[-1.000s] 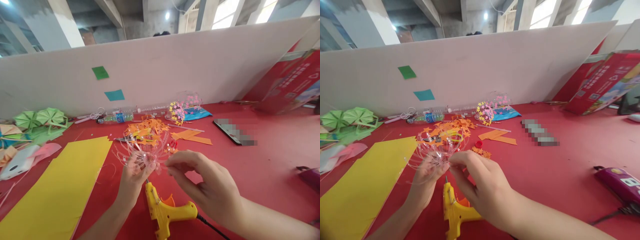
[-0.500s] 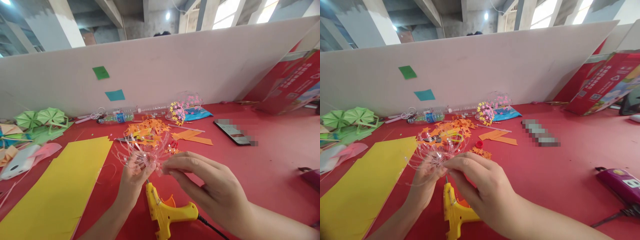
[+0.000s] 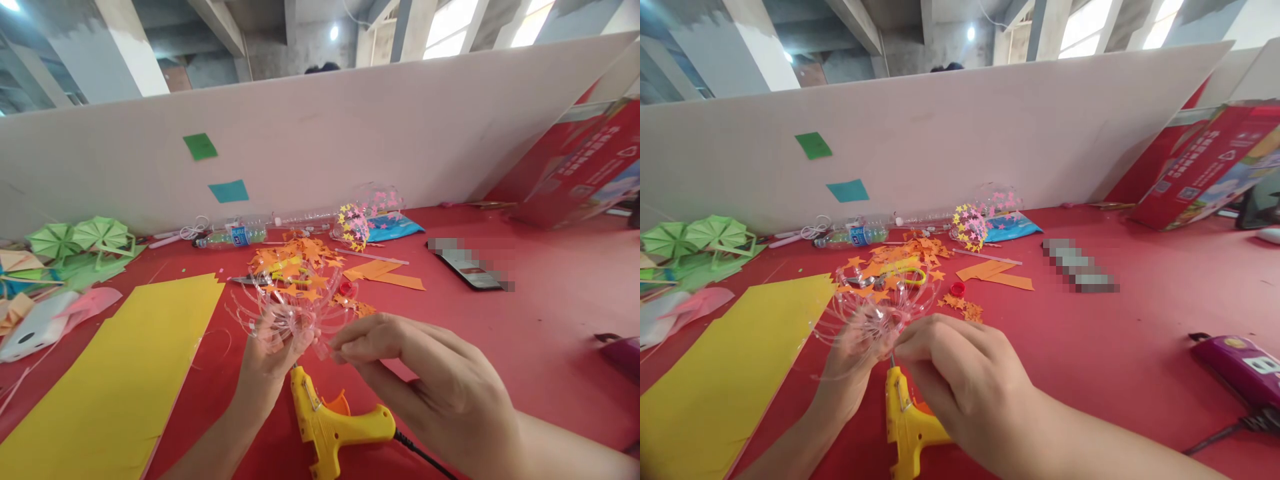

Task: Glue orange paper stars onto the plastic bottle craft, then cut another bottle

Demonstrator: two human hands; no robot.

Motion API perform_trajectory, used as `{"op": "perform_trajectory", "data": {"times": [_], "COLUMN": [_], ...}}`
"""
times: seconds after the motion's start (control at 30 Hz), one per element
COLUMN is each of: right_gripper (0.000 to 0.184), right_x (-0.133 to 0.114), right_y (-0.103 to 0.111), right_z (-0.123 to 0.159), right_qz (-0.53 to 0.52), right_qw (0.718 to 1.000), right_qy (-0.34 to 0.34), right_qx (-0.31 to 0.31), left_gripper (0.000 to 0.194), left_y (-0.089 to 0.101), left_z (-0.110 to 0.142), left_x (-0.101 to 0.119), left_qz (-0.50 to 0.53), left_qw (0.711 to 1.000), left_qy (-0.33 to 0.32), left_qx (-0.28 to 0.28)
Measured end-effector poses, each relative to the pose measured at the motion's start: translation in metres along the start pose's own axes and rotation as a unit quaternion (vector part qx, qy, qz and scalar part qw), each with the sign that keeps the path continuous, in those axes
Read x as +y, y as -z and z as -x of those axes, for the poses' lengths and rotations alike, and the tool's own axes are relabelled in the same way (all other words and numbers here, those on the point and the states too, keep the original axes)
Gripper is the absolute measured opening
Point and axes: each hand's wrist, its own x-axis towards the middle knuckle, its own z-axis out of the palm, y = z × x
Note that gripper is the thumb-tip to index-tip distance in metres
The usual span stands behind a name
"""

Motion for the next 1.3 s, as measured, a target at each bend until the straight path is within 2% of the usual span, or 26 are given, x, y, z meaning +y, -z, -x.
{"op": "perform_trajectory", "data": {"times": [0.1, 0.3, 0.43, 0.53, 0.63, 0.73, 0.83, 1.0, 1.3], "right_gripper": [0.017, 0.018, 0.026, 0.029, 0.025, 0.016, 0.011, 0.014, 0.017], "right_x": [0.001, 0.002, -0.001, -0.001, 0.003, 0.007, 0.007, 0.005, 0.002], "right_y": [-0.001, -0.001, 0.008, 0.018, 0.023, 0.023, 0.021, 0.019, 0.017], "right_z": [0.0, -0.002, -0.004, -0.009, -0.015, -0.019, -0.019, -0.018, -0.013], "right_qz": [0.011, 0.037, 0.057, 0.085, 0.123, 0.155, 0.135, 0.082, 0.131], "right_qw": [1.0, 0.999, 0.997, 0.995, 0.991, 0.987, 0.99, 0.997, 0.99], "right_qy": [0.007, 0.004, 0.049, 0.046, 0.036, 0.041, 0.039, 0.012, 0.038], "right_qx": [-0.015, 0.01, 0.002, 0.024, 0.044, 0.016, -0.008, -0.007, 0.019], "left_gripper": [0.032, 0.031, 0.031, 0.028, 0.028, 0.029, 0.028, 0.036, 0.032], "left_y": [-0.002, -0.006, -0.006, -0.005, -0.002, 0.001, 0.003, 0.001, -0.009], "left_z": [0.001, 0.002, 0.002, 0.002, 0.001, 0.0, -0.001, 0.001, 0.006], "left_x": [0.002, 0.007, 0.008, 0.006, 0.003, -0.001, -0.002, -0.002, 0.007], "left_qz": [0.004, 0.006, 0.003, -0.007, -0.013, -0.018, -0.019, -0.021, 0.005], "left_qw": [1.0, 1.0, 1.0, 1.0, 1.0, 1.0, 1.0, 0.999, 0.998], "left_qy": [0.001, -0.003, 0.0, -0.002, 0.006, 0.013, 0.012, 0.024, 0.058], "left_qx": [0.005, 0.013, 0.017, 0.02, 0.018, 0.009, 0.008, 0.028, 0.024]}}
